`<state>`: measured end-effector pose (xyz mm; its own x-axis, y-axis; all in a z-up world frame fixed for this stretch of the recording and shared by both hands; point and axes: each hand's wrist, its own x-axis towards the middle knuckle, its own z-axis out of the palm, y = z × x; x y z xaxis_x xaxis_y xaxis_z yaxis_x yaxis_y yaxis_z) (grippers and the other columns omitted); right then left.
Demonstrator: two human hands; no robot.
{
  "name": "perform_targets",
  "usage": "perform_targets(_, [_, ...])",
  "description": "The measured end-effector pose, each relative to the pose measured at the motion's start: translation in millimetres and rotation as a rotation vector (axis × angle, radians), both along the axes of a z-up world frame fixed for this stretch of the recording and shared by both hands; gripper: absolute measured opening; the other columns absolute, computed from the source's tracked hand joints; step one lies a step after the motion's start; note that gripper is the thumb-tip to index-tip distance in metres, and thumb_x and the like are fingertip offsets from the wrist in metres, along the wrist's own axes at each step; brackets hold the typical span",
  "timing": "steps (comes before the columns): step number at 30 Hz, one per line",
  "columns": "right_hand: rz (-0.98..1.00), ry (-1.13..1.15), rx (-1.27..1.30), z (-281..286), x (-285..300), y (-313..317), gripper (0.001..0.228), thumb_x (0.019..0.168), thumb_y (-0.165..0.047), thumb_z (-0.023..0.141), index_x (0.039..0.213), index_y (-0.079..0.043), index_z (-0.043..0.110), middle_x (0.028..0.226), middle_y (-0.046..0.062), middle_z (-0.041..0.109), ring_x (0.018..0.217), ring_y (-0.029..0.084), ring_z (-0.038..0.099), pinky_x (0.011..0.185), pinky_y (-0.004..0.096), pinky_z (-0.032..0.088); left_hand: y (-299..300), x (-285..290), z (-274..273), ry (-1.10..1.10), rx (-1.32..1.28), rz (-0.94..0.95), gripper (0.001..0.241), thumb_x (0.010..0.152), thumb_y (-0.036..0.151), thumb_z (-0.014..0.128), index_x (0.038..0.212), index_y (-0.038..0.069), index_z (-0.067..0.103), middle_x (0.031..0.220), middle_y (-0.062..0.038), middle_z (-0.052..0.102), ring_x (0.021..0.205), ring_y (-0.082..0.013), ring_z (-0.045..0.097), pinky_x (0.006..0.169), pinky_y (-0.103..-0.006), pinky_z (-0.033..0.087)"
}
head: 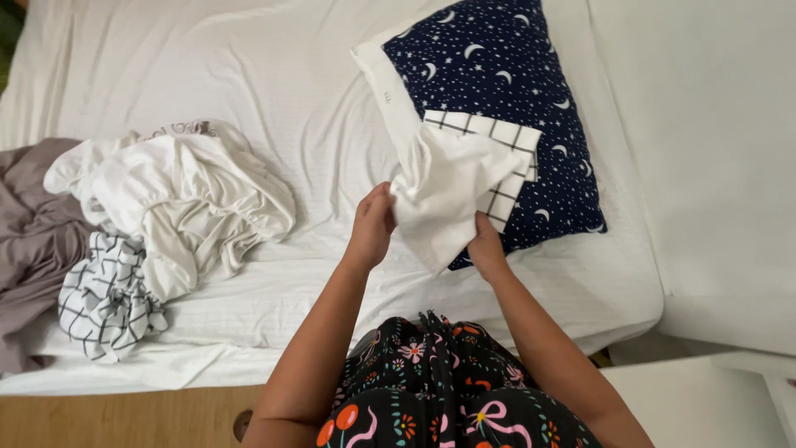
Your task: The person takes a pillowcase from a drawer and places it on the bed. They then pick up a pillow and insert it into the pillowcase, adjusting the fabric to fit properly.
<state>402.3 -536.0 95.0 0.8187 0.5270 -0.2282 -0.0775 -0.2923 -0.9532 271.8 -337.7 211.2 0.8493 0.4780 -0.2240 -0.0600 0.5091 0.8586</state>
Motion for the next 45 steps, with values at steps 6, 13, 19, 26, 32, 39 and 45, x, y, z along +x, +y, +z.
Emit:
perform_targets(6, [0.476, 0.008, -0.183, -20, -12, 23, 0.042, 0.085, -0.004, 0.064, 0.127, -0.002, 0.068, 0.129, 0.015, 0.073, 0.119, 0.025, 0.067, 0.102, 0.034, 0.050, 13, -28, -10, 0.157, 0.293, 0.430, 0.027, 0.103, 0.031, 0.062, 0.087, 0.011, 0.050, 0.075, 0.007, 0.042, 0.070, -0.0041, 0.034, 0.062, -0.0243, 0.032])
perform_targets(13, [0.102, -0.645, -0.317, -12, 36, -13, 0.044, 0.079, -0.010, 0.078, 0.122, -0.010, 0.070, 0.132, 0.016, 0.057, 0.118, 0.037, 0.058, 0.101, 0.043, 0.049, 20, -31, -85, 0.539, 0.534, 0.427, 0.032, 0.095, 0.035, 0.070, 0.098, 0.007, 0.053, 0.080, -0.008, 0.054, 0.072, -0.0174, 0.050, 0.066, -0.0329, 0.045])
perform_targets(19, [-0.321, -0.635, -0.322, -38, 85, -30, 0.072, 0.082, -0.009, 0.080, 0.144, 0.003, 0.045, 0.138, 0.026, 0.046, 0.114, 0.039, 0.053, 0.093, 0.045, 0.047, 6, -23, -138, 1.099, 0.888, -0.220, 0.052, 0.087, 0.034, 0.077, 0.130, 0.013, 0.057, 0.152, -0.028, 0.030, 0.124, -0.0435, 0.049, 0.098, -0.0511, 0.044])
perform_targets(26, [0.134, -0.120, -0.436, -41, 34, 5, 0.026, 0.092, -0.021, 0.076, 0.098, 0.001, 0.063, 0.086, 0.014, 0.070, 0.073, 0.022, 0.064, 0.067, 0.038, 0.054, -24, -2, -144, 0.556, 0.958, -0.375, 0.075, 0.076, 0.028, 0.083, 0.140, 0.009, 0.049, 0.145, -0.024, 0.048, 0.129, -0.0404, 0.053, 0.106, -0.0457, 0.047])
perform_targets(32, [0.272, -0.038, -0.160, 13, -17, 31, 0.027, 0.092, -0.022, 0.077, 0.096, 0.000, 0.063, 0.085, 0.011, 0.069, 0.075, 0.018, 0.061, 0.067, 0.034, 0.052, -33, 6, -120, 0.217, 1.189, -0.023, 0.068, 0.064, -0.003, 0.075, 0.131, 0.000, 0.062, 0.126, -0.025, 0.063, 0.116, -0.0418, 0.062, 0.096, -0.0497, 0.051])
perform_targets(39, [0.154, -0.395, 0.069, 69, -26, 44, 0.065, 0.090, -0.016, 0.079, 0.147, -0.004, 0.048, 0.147, 0.014, 0.047, 0.133, 0.026, 0.050, 0.103, 0.039, 0.051, 8, -6, -13, 0.225, 0.393, 0.188, 0.020, 0.095, -0.002, 0.060, 0.112, 0.003, 0.069, 0.079, -0.003, 0.070, 0.066, -0.0104, 0.059, 0.057, -0.0272, 0.048])
perform_targets(45, [0.269, -0.132, 0.245, 92, -58, 65, 0.094, 0.081, -0.018, 0.084, 0.157, -0.012, 0.028, 0.157, 0.012, 0.040, 0.135, 0.028, 0.051, 0.103, 0.043, 0.055, 24, -11, -6, -0.012, 0.342, 0.065, 0.024, 0.101, 0.008, 0.052, 0.117, 0.002, 0.069, 0.096, -0.006, 0.075, 0.083, -0.0112, 0.067, 0.071, -0.0239, 0.056])
